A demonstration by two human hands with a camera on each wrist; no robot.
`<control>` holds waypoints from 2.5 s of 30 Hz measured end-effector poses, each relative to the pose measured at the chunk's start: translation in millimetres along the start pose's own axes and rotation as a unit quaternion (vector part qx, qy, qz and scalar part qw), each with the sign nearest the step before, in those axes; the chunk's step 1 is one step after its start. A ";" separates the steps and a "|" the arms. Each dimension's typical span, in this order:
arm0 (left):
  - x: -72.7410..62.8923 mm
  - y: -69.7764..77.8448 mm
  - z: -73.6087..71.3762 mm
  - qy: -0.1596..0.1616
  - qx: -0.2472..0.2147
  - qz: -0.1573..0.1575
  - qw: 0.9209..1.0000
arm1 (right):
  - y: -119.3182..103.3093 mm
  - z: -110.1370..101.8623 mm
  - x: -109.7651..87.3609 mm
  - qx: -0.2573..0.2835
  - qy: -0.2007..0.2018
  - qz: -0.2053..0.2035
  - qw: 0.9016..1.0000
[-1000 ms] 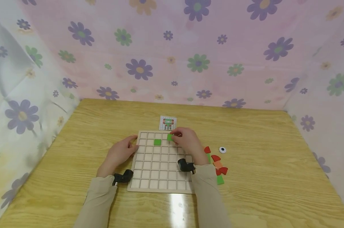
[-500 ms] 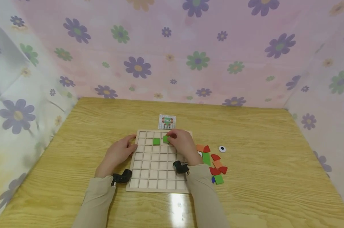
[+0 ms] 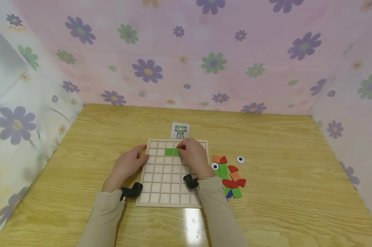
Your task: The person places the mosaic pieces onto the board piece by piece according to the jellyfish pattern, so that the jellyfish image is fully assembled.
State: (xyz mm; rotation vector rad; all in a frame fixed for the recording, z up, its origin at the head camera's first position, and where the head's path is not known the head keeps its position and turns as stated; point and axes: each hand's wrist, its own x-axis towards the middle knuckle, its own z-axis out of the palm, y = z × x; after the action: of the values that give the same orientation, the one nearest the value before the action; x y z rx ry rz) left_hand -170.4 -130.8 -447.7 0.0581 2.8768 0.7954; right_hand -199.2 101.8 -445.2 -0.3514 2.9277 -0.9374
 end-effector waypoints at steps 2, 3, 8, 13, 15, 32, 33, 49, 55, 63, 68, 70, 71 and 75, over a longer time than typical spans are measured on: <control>0.2 0.0 -0.4 0.000 0.001 0.001 1.000 | -0.4 0.3 0.0 -0.005 0.000 -0.005 1.000; 0.2 0.2 -0.8 0.001 0.001 0.002 1.000 | -0.4 0.5 0.1 -0.006 -0.002 -0.006 1.000; -0.4 1.8 -3.3 0.001 0.001 0.002 1.000 | 0.8 2.4 2.0 -0.008 -0.010 -0.006 1.000; -1.1 1.4 -4.4 0.004 0.004 0.004 1.000 | 2.0 1.9 3.4 0.013 -0.025 0.011 1.000; -0.9 0.2 -4.3 0.006 0.005 0.006 1.000 | 2.2 0.7 3.2 0.030 -0.030 0.020 0.999; 1.3 2.5 -2.5 -0.003 -0.017 -0.002 1.000 | 9.8 -27.4 -6.8 0.097 -0.066 0.013 0.993; 1.1 2.3 -2.1 -0.002 -0.019 -0.003 1.000 | 8.9 -29.0 -7.7 0.096 -0.070 0.011 0.993; -1.6 0.9 0.0 -0.005 -0.024 -0.004 1.000 | 26.2 -54.1 -36.4 0.090 -0.075 -0.009 0.993; -0.7 -0.2 -0.3 -0.005 -0.029 -0.010 1.000 | 38.2 -60.7 -41.9 0.063 -0.077 0.000 0.995; 0.1 -1.2 -0.7 0.000 -0.036 -0.011 0.999 | 55.5 -68.8 -49.4 0.044 -0.073 0.013 0.996; -0.4 -0.8 -1.3 -0.001 -0.036 -0.001 0.999 | 66.8 -71.1 -54.0 0.027 -0.063 0.021 0.997; -0.2 -1.1 -1.4 -0.001 -0.036 -0.001 0.999 | 70.3 -71.7 -54.8 0.020 -0.066 0.021 0.997; 0.0 -1.1 -1.5 -0.001 -0.037 -0.003 0.999 | 72.2 -71.8 -54.9 0.016 -0.067 0.021 0.997; 0.7 -2.0 -1.0 -0.005 -0.041 -0.010 0.999 | 79.3 -73.5 -55.9 0.000 -0.078 0.019 0.997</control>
State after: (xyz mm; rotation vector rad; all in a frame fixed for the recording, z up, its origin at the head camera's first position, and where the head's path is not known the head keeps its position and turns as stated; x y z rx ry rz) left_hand -171.3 -132.9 -448.0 0.0226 2.8284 0.9049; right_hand -169.0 219.1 -432.5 -0.3510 2.7836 -0.8630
